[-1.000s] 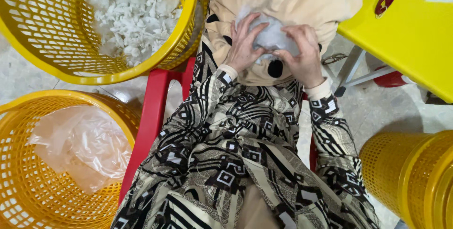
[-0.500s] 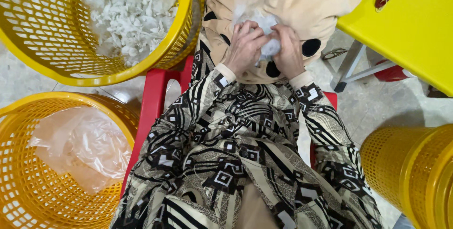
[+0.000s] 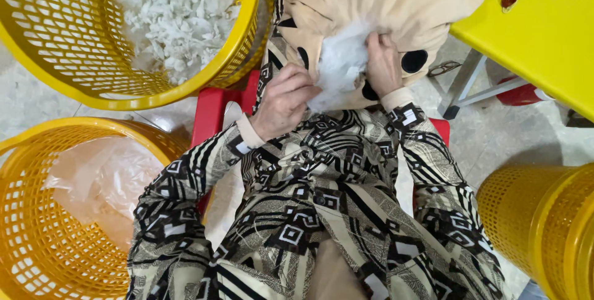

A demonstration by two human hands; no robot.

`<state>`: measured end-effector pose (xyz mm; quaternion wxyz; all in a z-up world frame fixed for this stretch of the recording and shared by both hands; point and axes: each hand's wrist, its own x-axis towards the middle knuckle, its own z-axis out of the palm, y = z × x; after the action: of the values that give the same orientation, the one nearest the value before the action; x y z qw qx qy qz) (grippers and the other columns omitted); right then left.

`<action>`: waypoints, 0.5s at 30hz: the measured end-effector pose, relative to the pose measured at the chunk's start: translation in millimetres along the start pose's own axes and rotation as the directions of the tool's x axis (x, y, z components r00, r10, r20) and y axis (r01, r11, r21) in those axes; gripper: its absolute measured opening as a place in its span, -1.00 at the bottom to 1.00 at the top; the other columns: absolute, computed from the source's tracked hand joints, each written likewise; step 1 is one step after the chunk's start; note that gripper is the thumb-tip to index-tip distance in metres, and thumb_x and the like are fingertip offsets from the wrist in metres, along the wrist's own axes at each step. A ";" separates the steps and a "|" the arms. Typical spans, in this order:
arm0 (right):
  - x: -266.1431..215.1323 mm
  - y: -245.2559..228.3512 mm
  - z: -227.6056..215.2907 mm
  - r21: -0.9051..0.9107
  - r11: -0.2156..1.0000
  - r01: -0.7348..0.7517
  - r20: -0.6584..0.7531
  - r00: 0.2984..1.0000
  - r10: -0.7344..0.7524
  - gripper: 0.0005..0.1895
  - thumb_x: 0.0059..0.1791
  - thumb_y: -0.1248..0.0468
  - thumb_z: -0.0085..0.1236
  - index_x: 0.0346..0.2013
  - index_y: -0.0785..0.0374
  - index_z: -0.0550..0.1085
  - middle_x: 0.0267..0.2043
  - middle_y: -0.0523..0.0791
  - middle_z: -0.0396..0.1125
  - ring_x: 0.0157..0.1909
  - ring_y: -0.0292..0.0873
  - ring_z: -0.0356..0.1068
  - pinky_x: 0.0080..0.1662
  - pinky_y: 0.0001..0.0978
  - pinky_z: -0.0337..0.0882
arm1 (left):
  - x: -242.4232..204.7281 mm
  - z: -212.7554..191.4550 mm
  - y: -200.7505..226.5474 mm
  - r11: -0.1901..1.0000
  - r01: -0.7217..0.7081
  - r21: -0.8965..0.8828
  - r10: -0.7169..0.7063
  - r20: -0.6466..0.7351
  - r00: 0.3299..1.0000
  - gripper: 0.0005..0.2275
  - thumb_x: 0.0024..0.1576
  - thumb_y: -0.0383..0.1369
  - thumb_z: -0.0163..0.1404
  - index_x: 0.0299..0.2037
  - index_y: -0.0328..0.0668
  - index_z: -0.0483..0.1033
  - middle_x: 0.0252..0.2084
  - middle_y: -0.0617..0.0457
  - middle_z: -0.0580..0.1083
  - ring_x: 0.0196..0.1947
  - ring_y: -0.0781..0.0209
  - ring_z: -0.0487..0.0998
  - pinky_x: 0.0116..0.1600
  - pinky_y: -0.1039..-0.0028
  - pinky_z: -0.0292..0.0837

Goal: The person repeatedly pulls white cotton-like material from a yellow basket and stuffs it into a beige fabric pouch with circular openings. The hands work continuously to pack the material into the pouch while seated.

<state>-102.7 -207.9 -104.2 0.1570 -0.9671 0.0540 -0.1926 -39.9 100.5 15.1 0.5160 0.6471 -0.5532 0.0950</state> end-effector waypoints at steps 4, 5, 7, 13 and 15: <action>2.8 1.8 13.7 -0.086 0.990 0.110 0.008 0.994 -0.109 -0.74 0.00 0.49 0.02 -0.01 0.42 0.39 -0.13 0.24 0.37 -0.04 0.30 0.36 0.06 0.08 0.33 | 10.1 -18.6 16.4 0.997 0.069 0.027 -0.066 -0.101 0.993 -0.71 -0.16 -0.72 -0.01 -0.22 -0.42 0.60 -0.25 -0.06 0.47 -0.06 -0.03 0.50 0.03 0.28 0.47; 2.9 -0.5 12.0 -0.112 0.989 0.097 0.004 0.995 -0.097 -0.75 0.00 0.47 0.04 -0.01 0.39 0.39 -0.09 0.24 0.37 -0.02 0.29 0.36 0.07 0.07 0.33 | 9.9 -19.3 17.1 0.996 0.084 0.031 -0.080 -0.117 0.990 -0.71 -0.15 -0.72 -0.01 -0.22 -0.42 0.60 -0.26 -0.06 0.47 -0.07 -0.03 0.50 0.02 0.29 0.46; 6.6 -9.2 -0.5 -0.168 0.983 0.071 -0.007 0.997 -0.073 -0.76 0.01 0.43 0.09 -0.02 0.32 0.41 -0.01 0.25 0.38 0.01 0.27 0.36 0.10 0.03 0.33 | 10.3 -15.0 11.8 0.993 0.116 -0.002 -0.114 -0.166 0.979 -0.75 -0.11 -0.72 0.01 -0.23 -0.42 0.60 -0.27 -0.06 0.49 -0.10 -0.01 0.50 0.01 0.31 0.44; 15.7 -70.2 -98.4 0.041 0.985 0.168 0.044 0.984 -0.170 -0.43 -0.26 0.49 0.14 0.07 0.31 0.42 0.08 0.12 0.43 0.16 0.24 0.36 0.16 0.05 0.24 | 32.5 15.2 -29.8 0.819 0.535 -0.209 -0.568 -0.165 0.806 -0.87 0.07 -0.57 0.20 -0.20 -0.40 0.62 -0.35 0.00 0.57 -0.45 0.22 0.49 -0.32 0.48 0.37; 15.7 -92.9 -110.4 0.185 0.953 0.242 -0.030 0.970 -0.241 -0.38 -0.26 0.44 0.19 0.12 0.41 0.39 0.05 0.18 0.38 0.11 0.28 0.34 0.14 0.04 0.26 | 43.0 33.8 -36.7 0.679 0.619 -0.393 -0.697 -0.084 0.712 -0.80 0.10 -0.51 0.25 -0.10 -0.39 0.58 -0.33 0.04 0.62 -0.41 0.25 0.55 -0.32 0.49 0.43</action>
<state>-127.1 -153.9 28.4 0.2224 -0.9467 -0.0823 -0.2178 -9.2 42.4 9.1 0.6772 0.6897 -0.2260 -0.1211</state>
